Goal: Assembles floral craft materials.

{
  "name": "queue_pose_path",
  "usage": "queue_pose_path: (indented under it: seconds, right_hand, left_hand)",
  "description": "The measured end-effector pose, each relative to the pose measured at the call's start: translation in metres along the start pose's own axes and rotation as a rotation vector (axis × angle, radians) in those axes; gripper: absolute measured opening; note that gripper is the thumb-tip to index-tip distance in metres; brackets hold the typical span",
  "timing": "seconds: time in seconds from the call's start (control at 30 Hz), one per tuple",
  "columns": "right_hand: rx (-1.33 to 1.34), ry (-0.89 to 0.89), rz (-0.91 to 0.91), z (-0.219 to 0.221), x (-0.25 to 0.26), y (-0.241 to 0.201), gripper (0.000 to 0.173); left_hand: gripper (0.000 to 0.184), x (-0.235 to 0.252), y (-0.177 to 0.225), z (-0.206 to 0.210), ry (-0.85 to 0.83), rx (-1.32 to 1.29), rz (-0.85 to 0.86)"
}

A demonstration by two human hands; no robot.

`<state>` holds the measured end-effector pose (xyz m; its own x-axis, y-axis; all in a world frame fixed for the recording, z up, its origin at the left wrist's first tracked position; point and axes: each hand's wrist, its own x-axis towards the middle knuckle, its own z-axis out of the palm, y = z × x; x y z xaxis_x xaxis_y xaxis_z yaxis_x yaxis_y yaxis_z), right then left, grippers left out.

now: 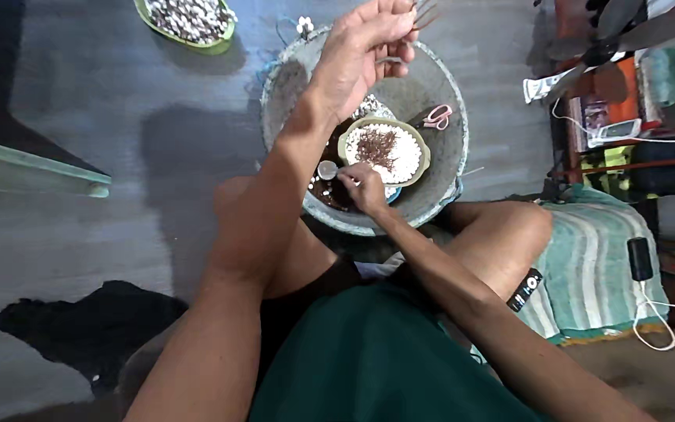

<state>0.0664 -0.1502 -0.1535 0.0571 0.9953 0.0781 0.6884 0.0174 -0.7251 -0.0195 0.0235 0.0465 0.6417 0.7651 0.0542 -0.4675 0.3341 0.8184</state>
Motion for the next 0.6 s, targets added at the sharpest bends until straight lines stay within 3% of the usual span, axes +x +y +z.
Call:
queue_pose_path:
  seconds: [0.13,0.27,0.47,0.6]
  right_hand:
    - [-0.133,-0.095,0.005,0.036,0.005,0.013,0.019]
    - [-0.150,-0.196,0.081,0.041,-0.001,0.017,0.019]
    - [-0.158,-0.290,0.121,0.029,-0.010,0.016,0.025]
    - [-0.153,-0.246,0.189,-0.021,-0.018,0.013,0.030]
  left_hand:
    - [0.016,-0.003,-0.001,0.001,-0.046,-0.076,-0.003]
    - [0.016,-0.003,0.001,0.002,-0.092,-0.129,0.005]
    - [0.019,-0.004,-0.002,0.006,-0.159,-0.207,0.019]
    - [0.017,-0.003,-0.003,0.003,-0.145,-0.130,0.036]
